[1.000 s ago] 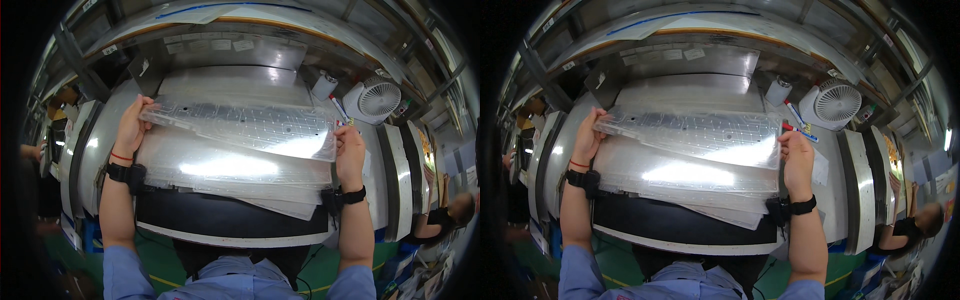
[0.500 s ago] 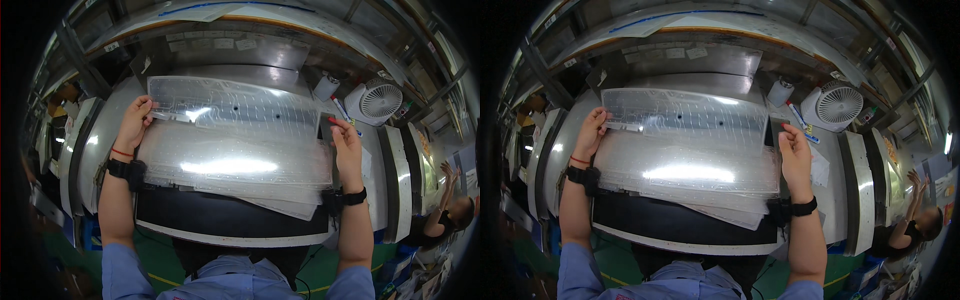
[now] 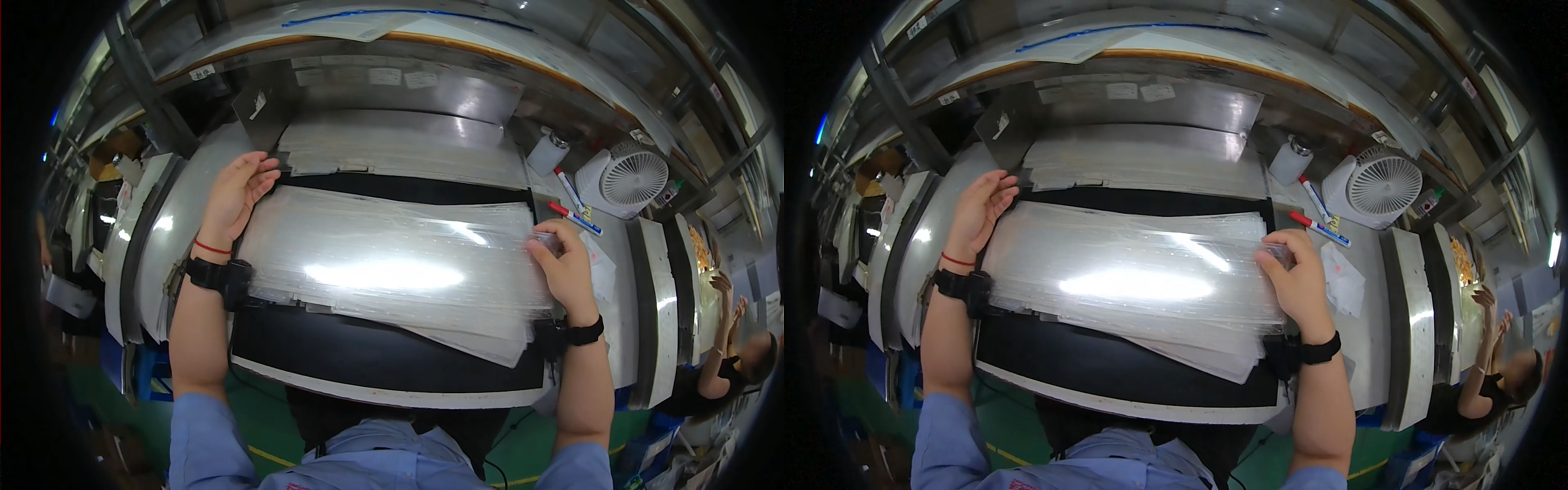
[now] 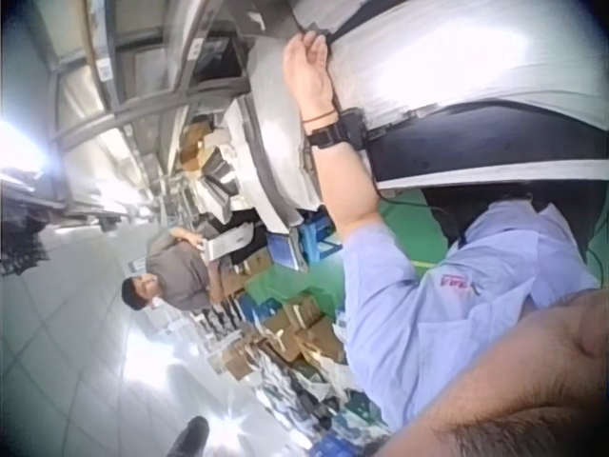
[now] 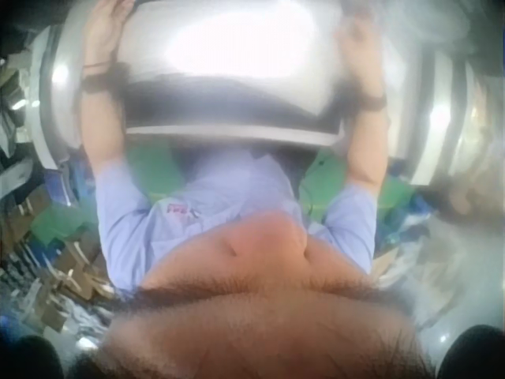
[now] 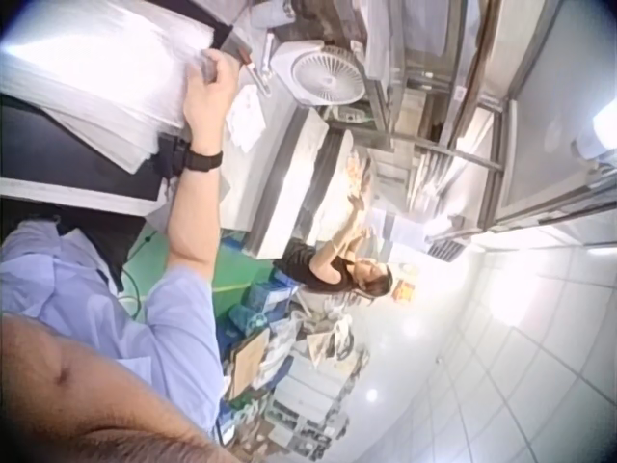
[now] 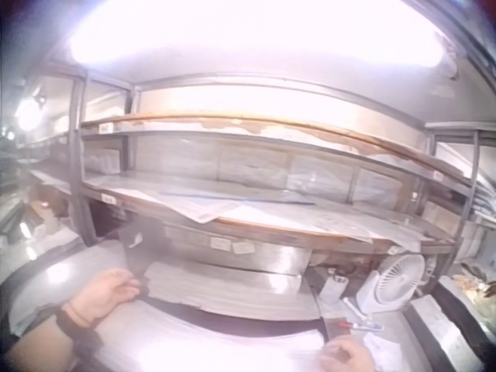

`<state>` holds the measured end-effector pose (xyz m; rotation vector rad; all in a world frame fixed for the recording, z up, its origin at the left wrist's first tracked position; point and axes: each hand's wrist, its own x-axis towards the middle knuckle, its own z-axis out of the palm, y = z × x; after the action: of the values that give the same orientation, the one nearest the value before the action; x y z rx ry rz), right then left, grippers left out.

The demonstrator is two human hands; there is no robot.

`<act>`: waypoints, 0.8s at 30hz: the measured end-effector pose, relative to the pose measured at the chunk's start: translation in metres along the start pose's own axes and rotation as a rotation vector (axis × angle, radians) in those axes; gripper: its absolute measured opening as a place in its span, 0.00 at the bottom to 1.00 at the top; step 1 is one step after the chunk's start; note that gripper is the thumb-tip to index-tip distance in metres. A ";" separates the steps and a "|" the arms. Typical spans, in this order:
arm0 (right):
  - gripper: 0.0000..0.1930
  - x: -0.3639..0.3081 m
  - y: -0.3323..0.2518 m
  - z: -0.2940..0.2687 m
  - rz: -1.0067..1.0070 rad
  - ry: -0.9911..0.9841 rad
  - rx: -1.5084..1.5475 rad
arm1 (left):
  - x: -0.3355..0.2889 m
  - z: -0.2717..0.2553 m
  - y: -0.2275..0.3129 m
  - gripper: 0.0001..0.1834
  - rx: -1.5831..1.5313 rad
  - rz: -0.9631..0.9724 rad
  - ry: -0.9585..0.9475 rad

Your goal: Inspecting and sorting clear plastic keyboard membrane sheets at a workstation.

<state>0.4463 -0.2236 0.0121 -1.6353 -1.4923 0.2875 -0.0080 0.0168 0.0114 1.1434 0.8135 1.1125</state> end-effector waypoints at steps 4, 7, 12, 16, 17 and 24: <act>0.08 -0.001 0.002 0.003 0.017 0.079 0.281 | -0.005 0.014 0.003 0.14 0.218 -0.082 -0.066; 0.08 -0.001 0.001 0.004 0.049 0.112 0.403 | -0.010 0.021 0.008 0.14 0.472 -0.093 -0.173; 0.07 0.000 0.006 0.004 0.083 0.125 0.475 | -0.018 0.024 0.012 0.14 0.524 -0.070 -0.255; 0.07 0.000 0.008 0.005 0.142 0.119 0.507 | -0.019 0.025 0.014 0.17 0.449 -0.035 -0.266; 0.07 0.000 0.009 0.005 0.159 0.118 0.509 | -0.021 0.027 0.014 0.17 0.437 -0.023 -0.254; 0.12 0.000 0.003 0.003 0.087 0.127 0.243 | -0.056 0.058 0.033 0.25 0.587 0.297 -0.612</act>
<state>0.4465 -0.2223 0.0076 -1.4968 -1.2422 0.3898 0.0223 -0.0517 0.0556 2.0224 0.4939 0.6862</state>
